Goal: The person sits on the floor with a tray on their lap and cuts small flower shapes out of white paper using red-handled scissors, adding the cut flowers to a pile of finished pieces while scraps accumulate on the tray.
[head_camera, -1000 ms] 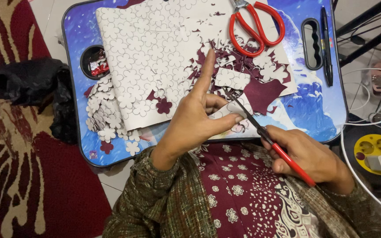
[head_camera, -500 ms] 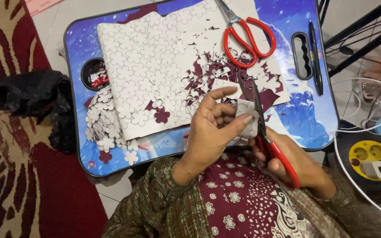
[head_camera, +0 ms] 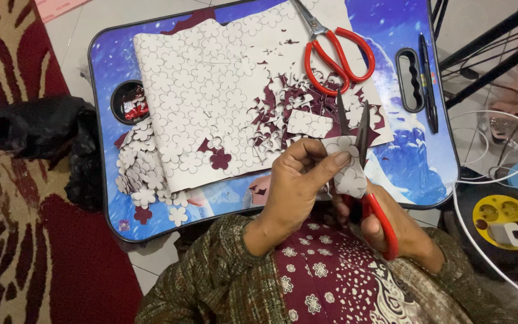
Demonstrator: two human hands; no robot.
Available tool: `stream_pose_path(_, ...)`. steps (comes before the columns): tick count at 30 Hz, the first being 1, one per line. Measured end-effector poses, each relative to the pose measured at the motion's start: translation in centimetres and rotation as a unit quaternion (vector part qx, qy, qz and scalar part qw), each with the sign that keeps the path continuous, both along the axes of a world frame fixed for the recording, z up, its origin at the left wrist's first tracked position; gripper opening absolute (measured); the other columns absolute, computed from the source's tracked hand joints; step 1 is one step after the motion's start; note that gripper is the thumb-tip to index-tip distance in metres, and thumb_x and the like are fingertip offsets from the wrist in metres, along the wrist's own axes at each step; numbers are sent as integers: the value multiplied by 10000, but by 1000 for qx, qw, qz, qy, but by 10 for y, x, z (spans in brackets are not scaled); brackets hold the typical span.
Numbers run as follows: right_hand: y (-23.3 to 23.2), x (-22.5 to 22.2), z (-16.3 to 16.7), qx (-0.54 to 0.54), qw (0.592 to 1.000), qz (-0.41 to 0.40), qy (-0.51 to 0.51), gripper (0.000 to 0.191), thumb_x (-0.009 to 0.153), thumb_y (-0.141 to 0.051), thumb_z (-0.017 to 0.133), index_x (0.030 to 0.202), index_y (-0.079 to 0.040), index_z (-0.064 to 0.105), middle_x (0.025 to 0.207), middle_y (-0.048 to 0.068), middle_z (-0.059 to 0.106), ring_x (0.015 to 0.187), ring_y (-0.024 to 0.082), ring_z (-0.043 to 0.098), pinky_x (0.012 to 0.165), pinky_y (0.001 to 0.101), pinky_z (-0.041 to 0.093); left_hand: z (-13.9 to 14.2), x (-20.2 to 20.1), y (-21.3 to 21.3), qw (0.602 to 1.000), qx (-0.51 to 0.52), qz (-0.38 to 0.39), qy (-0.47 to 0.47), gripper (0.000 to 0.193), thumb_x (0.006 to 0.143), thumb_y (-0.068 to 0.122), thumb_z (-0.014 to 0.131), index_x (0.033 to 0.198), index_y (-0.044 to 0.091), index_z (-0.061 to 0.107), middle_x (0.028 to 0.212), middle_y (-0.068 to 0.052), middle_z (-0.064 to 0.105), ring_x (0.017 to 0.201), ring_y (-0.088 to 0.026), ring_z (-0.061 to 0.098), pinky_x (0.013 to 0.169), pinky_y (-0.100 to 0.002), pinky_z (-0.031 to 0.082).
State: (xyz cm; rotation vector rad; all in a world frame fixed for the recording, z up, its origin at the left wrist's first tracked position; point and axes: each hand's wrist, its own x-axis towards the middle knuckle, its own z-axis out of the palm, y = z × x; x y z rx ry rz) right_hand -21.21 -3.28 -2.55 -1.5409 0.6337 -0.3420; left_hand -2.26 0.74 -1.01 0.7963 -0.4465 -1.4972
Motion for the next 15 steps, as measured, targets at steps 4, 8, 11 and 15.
stream_pose_path(4, -1, -1, 2, 10, 1000, 2, -6, 1036, 752, -982, 389, 1142, -31, 512, 858, 30, 525, 744, 147, 537, 643, 305, 485, 2, 0, -3, 999, -28, 13, -33, 169, 1029, 102, 717, 1000, -9, 594, 894, -136, 728, 666, -183, 700, 509, -307, 583)
stream_pose_path(8, -4, -1, 2, 1, 1000, 10, 5, 1041, 744, -979, 384, 1158, -33, 513, 836, 32, 528, 723, 146, 550, 634, 301, 504, -2, -1, -2, 999, -45, 12, -6, 147, 1014, 87, 703, 979, 5, 586, 872, -125, 728, 688, -180, 719, 510, -314, 611)
stream_pose_path(11, -3, -1, 1, 4, 1000, 12, 3, 1024, 746, -979, 382, 1112, -32, 519, 829, 32, 526, 710, 142, 553, 623, 298, 511, -5, -1, -1, 998, -54, 15, -18, 133, 1025, 69, 699, 993, 0, 590, 896, -123, 731, 734, -172, 719, 539, -309, 612)
stream_pose_path(15, -2, -3, -2, 15, 1000, 0, -5, 994, 746, -971, 406, 1053, -32, 518, 825, 32, 523, 698, 143, 547, 611, 300, 510, -8, -3, -1, 998, -53, 19, -25, 130, 1037, 59, 703, 1011, -7, 594, 915, -121, 730, 752, -162, 709, 560, -303, 602)
